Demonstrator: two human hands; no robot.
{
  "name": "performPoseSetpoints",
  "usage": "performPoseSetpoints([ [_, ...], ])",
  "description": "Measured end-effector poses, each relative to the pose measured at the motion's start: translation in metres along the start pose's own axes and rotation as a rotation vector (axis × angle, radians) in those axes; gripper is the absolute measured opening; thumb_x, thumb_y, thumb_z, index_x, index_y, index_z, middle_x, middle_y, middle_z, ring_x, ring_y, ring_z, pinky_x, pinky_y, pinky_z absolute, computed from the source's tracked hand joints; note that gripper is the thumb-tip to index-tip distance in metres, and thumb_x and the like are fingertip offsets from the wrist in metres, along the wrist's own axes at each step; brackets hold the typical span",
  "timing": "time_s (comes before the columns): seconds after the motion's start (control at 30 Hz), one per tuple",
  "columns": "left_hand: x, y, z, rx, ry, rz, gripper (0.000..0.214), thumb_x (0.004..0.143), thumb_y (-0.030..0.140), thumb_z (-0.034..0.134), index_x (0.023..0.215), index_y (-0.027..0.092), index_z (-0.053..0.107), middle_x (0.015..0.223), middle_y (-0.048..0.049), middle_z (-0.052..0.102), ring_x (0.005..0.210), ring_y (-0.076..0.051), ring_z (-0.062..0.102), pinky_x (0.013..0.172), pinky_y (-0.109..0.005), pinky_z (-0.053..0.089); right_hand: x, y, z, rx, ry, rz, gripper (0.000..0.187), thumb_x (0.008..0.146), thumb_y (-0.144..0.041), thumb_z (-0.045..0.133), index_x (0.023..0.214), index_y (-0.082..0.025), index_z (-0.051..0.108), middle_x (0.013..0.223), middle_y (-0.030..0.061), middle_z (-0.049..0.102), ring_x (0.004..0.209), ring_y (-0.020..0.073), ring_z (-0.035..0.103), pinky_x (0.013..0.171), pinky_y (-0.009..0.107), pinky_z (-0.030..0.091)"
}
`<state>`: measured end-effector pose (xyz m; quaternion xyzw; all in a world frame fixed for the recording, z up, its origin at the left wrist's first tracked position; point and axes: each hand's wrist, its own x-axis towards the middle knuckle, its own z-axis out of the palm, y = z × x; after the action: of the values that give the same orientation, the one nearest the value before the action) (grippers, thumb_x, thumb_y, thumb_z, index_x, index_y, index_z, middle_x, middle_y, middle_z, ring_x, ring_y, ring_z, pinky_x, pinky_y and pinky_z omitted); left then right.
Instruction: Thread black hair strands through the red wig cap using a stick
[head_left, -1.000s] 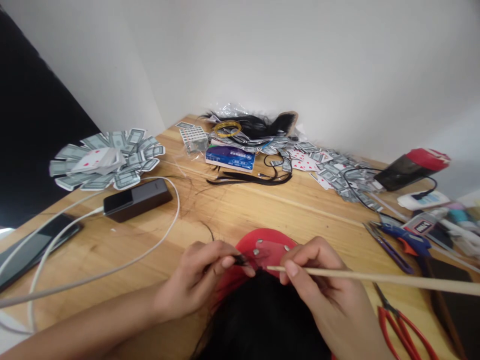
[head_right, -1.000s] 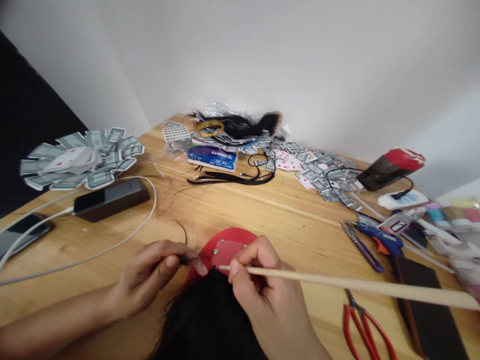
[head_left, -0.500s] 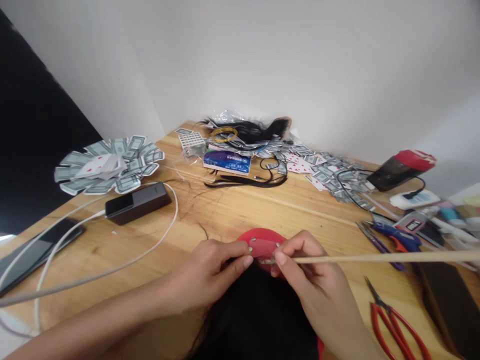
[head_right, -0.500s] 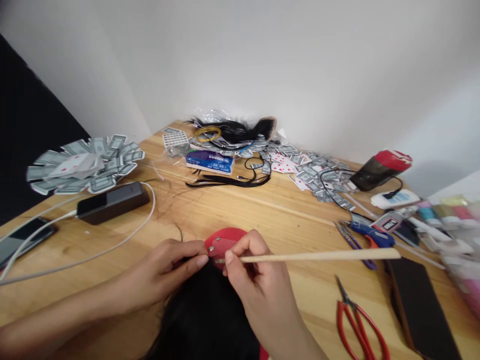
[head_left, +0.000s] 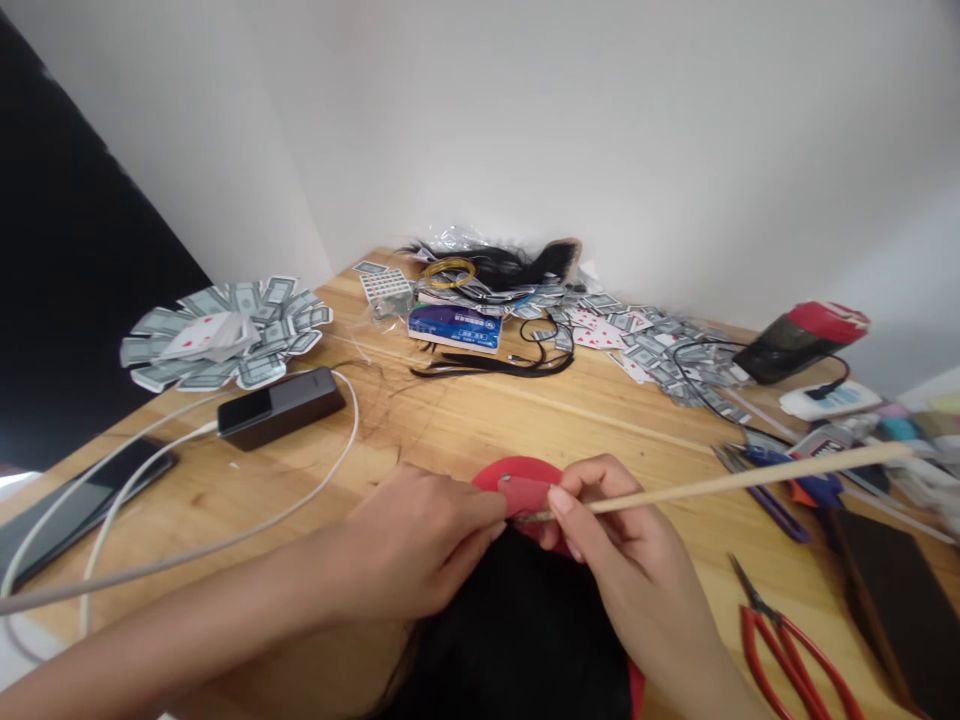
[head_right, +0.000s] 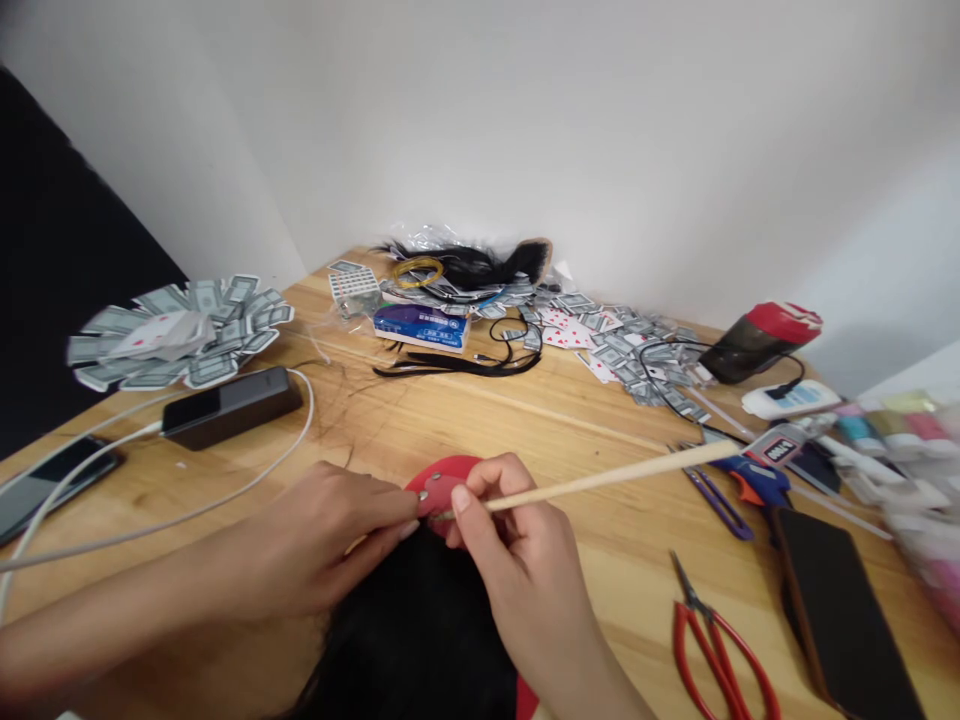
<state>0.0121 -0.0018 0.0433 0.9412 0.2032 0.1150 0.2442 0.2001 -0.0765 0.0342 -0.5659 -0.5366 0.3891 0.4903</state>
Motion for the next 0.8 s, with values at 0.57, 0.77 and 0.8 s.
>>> performPoseSetpoints([
  [0.57,-0.021,-0.036,0.020,-0.818,0.074,0.047,0.030,0.099,0.029,0.049,0.073,0.016,0.056,0.116,-0.0140,0.067,0.104,-0.021,0.063,0.090,-0.033,0.047,0.000,-0.001,0.002,0.077,0.041,0.132,0.026,0.094,-0.043,0.059,0.077,-0.023,0.055,0.062,-0.0029,0.061,0.058,0.0127,0.060,0.054,0.021,0.046],
  [0.77,-0.021,-0.038,0.027,-1.099,0.109,-0.024,0.034,0.098,0.039,0.052,0.074,0.016,0.062,0.104,-0.0120,0.074,0.098,-0.021,0.067,0.086,-0.033,0.049,-0.001,-0.006,0.003,0.072,0.079,0.226,0.029,0.089,-0.050,0.061,0.077,-0.024,0.054,0.060,-0.0037,0.059,0.054,0.0133,0.057,0.053,0.023,0.046],
  [0.8,-0.021,-0.038,0.027,-1.104,0.103,-0.024,0.033,0.098,0.038,0.052,0.077,0.016,0.065,0.102,-0.0116,0.074,0.097,-0.020,0.067,0.086,-0.032,0.049,-0.001,-0.007,0.003,0.076,0.080,0.239,0.029,0.089,-0.050,0.061,0.077,-0.024,0.054,0.060,-0.0038,0.060,0.054,0.0132,0.057,0.053,0.023,0.046],
])
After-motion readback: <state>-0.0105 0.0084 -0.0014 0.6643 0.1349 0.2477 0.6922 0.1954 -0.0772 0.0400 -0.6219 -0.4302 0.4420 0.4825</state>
